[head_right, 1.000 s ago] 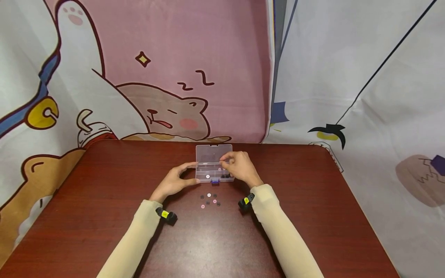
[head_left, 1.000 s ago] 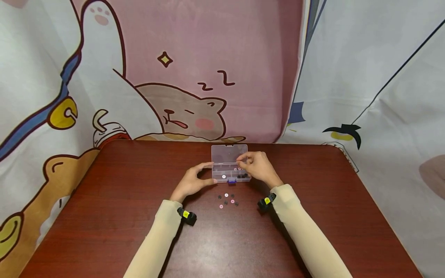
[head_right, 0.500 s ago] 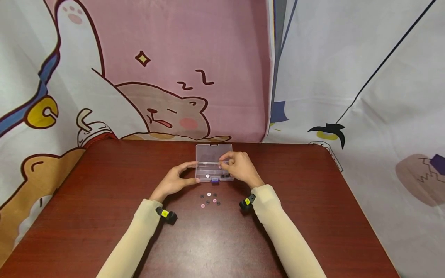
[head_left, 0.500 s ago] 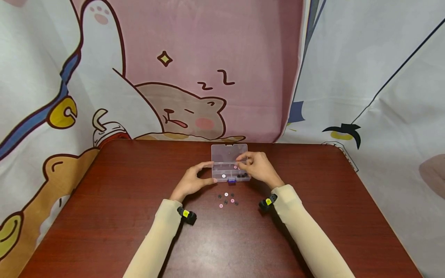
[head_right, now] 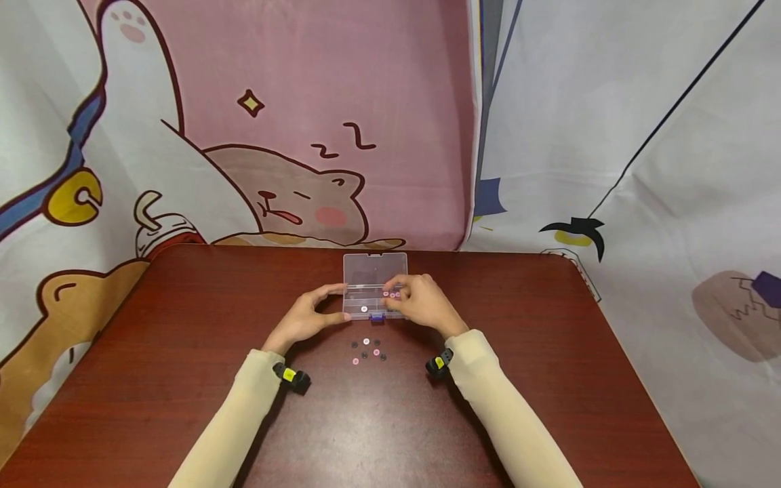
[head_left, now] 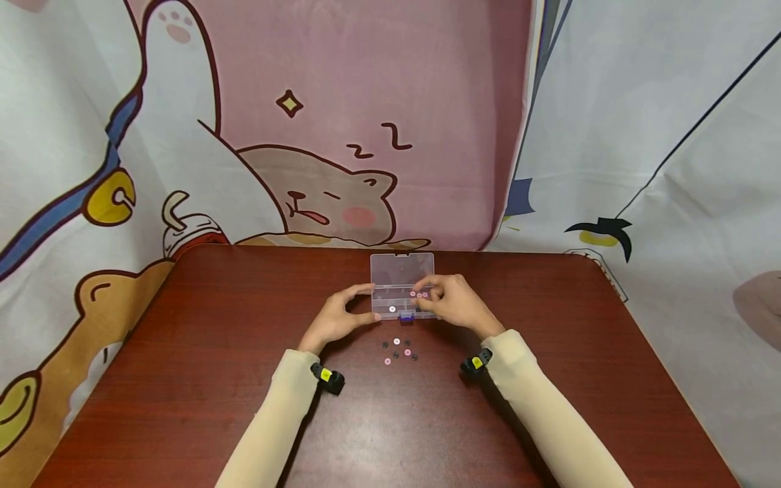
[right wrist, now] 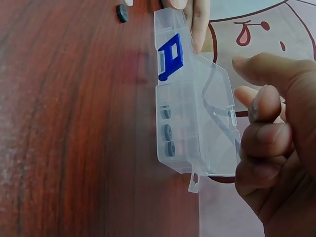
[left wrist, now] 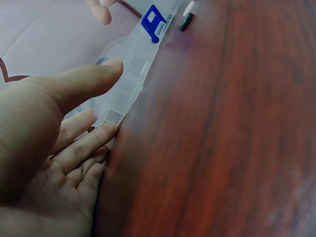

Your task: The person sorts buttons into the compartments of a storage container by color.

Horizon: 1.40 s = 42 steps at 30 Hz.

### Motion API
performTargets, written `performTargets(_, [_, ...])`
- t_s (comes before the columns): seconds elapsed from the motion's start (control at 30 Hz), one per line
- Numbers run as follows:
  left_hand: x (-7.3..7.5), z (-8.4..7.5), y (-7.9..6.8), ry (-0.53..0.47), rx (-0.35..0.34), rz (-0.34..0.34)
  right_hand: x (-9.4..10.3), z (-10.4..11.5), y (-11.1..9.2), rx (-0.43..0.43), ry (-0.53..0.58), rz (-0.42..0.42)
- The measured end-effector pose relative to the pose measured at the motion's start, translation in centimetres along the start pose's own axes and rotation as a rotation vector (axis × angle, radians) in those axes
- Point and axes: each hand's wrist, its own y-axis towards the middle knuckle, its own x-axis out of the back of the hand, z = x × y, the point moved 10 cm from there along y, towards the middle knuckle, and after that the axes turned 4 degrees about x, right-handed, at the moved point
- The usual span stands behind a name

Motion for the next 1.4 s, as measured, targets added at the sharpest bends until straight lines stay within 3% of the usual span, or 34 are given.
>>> performTargets(0.67, [0.0, -0.1, -0.1, -0.004, -0.01, 0.001, -1.5, 0.4, -1.7, 0.059, -0.097, 0.116])
performTargets(1.13, [0.0, 0.0, -0.1, 0.006, 0.01, 0.002, -2.7, 1.5, -3.2, 0.16, -0.14, 0.178])
performTargets(1.4, [0.0, -0.1, -0.1, 0.0, 0.004, 0.0, -3.7, 1.0, -4.1, 0.145, -0.169, 0.223])
